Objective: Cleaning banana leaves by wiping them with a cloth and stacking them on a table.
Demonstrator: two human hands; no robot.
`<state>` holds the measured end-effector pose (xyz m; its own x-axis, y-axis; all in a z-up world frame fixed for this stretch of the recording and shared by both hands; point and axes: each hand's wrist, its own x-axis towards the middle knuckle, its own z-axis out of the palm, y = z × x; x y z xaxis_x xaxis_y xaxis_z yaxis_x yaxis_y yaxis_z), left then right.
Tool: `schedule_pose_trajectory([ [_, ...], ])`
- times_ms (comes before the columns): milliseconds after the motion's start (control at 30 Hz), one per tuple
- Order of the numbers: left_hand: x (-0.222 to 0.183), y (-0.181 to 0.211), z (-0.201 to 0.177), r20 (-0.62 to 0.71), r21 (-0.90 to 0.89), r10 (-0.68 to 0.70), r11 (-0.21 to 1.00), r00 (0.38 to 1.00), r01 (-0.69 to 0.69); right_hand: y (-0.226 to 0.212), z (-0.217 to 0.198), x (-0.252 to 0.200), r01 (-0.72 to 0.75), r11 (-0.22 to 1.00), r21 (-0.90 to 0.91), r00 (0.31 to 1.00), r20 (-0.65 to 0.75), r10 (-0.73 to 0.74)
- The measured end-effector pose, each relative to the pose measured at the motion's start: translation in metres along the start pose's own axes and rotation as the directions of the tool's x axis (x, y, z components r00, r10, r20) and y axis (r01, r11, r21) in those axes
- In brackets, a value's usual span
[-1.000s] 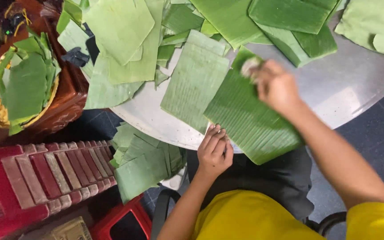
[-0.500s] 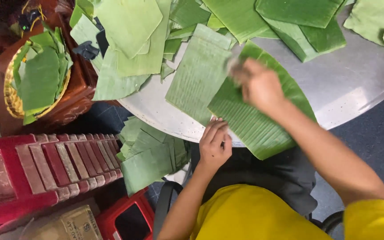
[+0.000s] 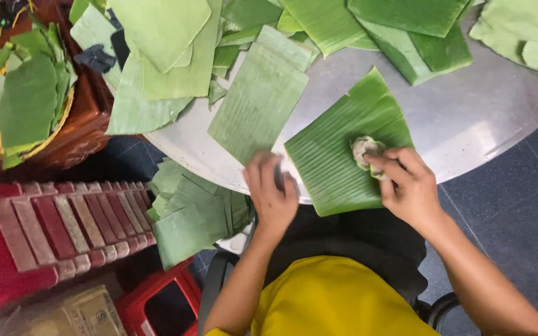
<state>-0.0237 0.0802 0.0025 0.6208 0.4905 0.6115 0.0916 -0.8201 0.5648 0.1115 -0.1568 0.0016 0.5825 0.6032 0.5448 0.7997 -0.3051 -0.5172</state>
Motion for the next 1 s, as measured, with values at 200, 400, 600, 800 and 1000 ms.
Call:
schedule_pose_trajectory([
  [200, 0.028, -0.003, -0.004, 0.239, 0.079, -0.182, 0.983, 0.954, 0.168, -0.001, 0.023, -0.005, 0.016, 0.973, -0.231, 0.995, -0.092, -0.038],
  [400, 0.03, -0.01, 0.016, 0.296, -0.014, -0.234, 0.968, 0.926, 0.25, 0.0, 0.026, -0.001, -0.002, 0.962, -0.275, 0.996, -0.091, -0.024],
  [600, 0.036, -0.006, 0.013, 0.369, -0.134, -0.236, 0.944, 0.899, 0.303, 0.009, 0.032, 0.012, 0.004, 0.932, -0.363, 0.994, -0.099, -0.043],
  [800, 0.045, 0.001, 0.015, 0.442, -0.412, -0.377, 0.721, 0.814, 0.557, 0.0, 0.047, 0.042, 0.12, 0.909, -0.398, 0.977, -0.115, -0.179],
  [1000, 0.045, -0.002, 0.024, 0.259, -0.612, -0.319, 0.676, 0.912, 0.41, -0.057, 0.056, 0.117, 0.238, 0.971, -0.009, 0.967, 0.099, -0.236],
])
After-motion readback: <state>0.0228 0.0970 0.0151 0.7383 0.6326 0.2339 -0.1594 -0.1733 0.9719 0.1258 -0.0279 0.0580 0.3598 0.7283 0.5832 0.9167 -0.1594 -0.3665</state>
